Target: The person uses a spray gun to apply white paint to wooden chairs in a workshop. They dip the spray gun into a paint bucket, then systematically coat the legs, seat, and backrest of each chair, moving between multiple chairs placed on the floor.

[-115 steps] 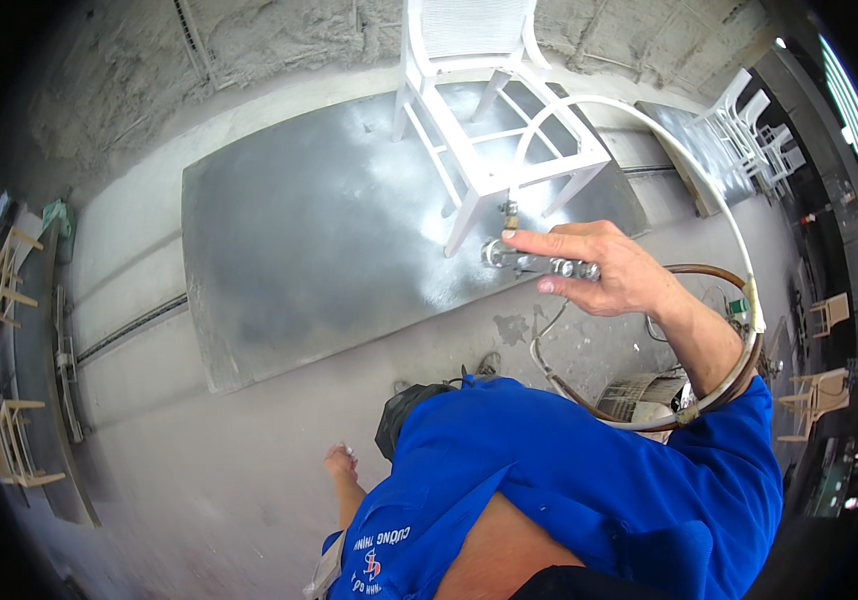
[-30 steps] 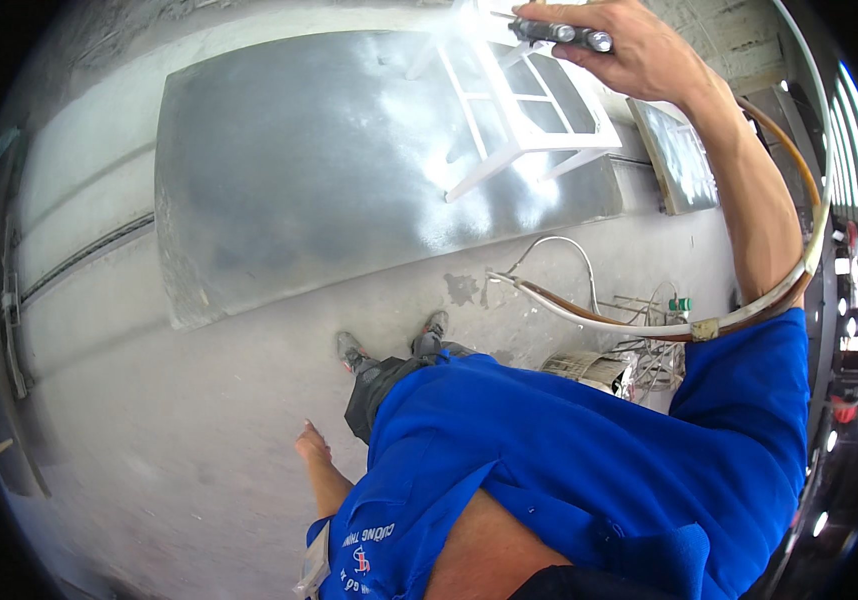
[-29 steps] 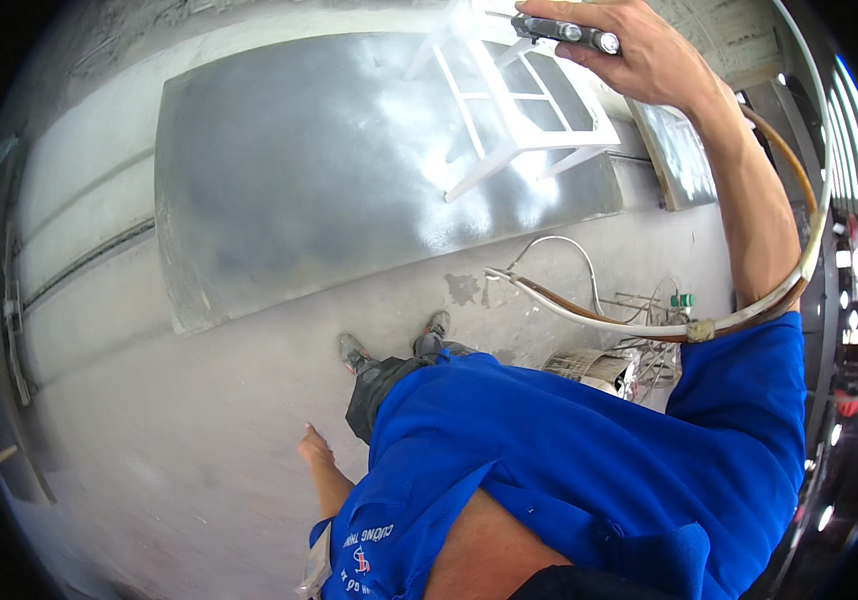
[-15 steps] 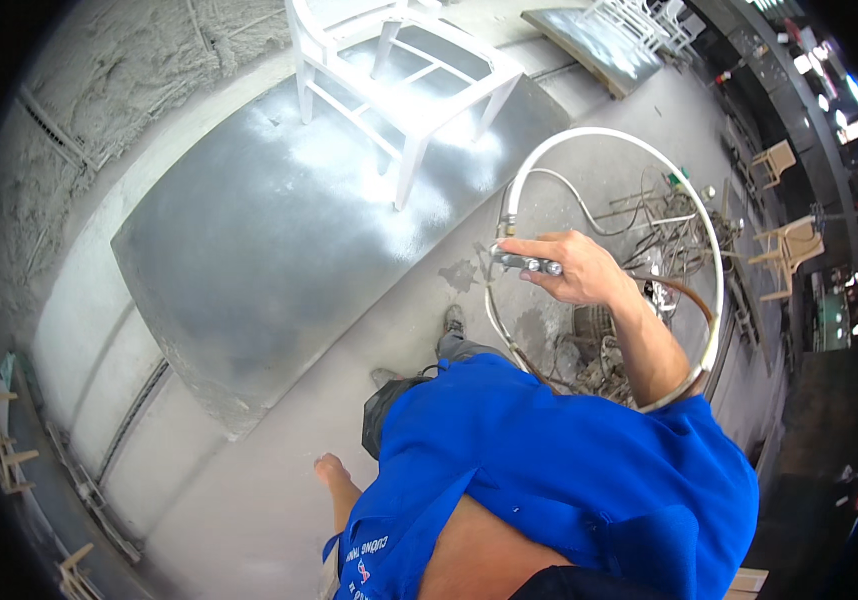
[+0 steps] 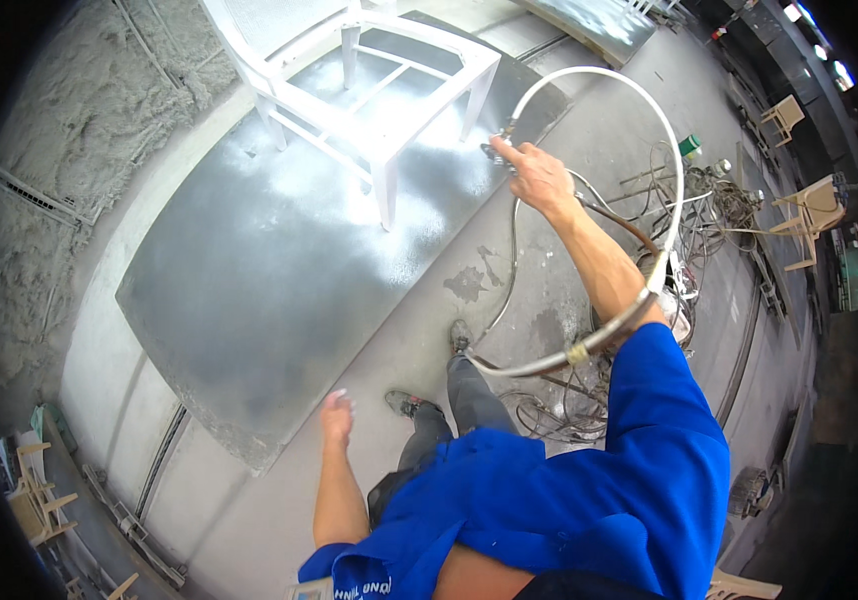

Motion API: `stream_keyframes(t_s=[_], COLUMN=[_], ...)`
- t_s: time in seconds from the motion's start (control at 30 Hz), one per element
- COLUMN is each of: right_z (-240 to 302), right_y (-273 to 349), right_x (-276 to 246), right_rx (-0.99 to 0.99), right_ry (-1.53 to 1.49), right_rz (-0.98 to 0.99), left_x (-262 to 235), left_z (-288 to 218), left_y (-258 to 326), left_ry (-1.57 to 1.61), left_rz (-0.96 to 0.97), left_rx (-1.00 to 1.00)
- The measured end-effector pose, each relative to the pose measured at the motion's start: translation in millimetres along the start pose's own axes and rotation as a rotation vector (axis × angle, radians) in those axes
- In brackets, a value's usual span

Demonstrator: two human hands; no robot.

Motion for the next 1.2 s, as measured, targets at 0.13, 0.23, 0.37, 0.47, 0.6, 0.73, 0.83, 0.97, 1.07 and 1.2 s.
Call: stream_keyframes(t_s=[0.13,0.23,0.37,0.47,0.6,0.73,0.83,0.97,1.07,1.2], right_z=[-8,-11,-23,-22,7,76,125,170,201,217], right_y=[-45,-37,-9,-15,-65,-133,-186,-254,-296,-315], right_x=[73,91,33,-57,-161,-202,-195,-156,-122,-97], right_rx=[-0.013,0.009,-0.123,-0.370,-0.476,-0.458,-0.406,-0.279,-0.204,0.074], right_ry=[-0.017,-0.187,-0.340,-0.358,-0.168,0.066,0.154,0.257,0.381,0.379], right_rz=[0.217,0.334,0.454,0.295,0.175,0.250,0.318,0.462,0.525,0.704], left_x=[133,224,310,348,362,342,287,193,134,93], left_z=[-92,-168,-196,-203,-221,-292,-335,-366,-369,-359], left_y=[6,31,29,1,-31,-12,42,92,100,98], left_ry=[-0.180,-0.573,-0.969,-1.228,-1.048,-0.700,-0.519,-0.337,-0.265,-0.168], left_rz=[0.330,0.364,0.609,0.823,0.939,0.917,0.885,0.911,0.930,0.936], left_rx=[0.256,0.735,0.519,0.549,0.542,0.967,1.271,1.283,1.236,1.275])
Point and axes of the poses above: each hand's wrist, its own y-axis away from the middle knuckle, its own x-axis out of the palm, z = x × y, the point moved 5 cm from there along -y, towards the middle knuckle, and after that the axes turned 15 degrees about z, right-handed, at the moved point
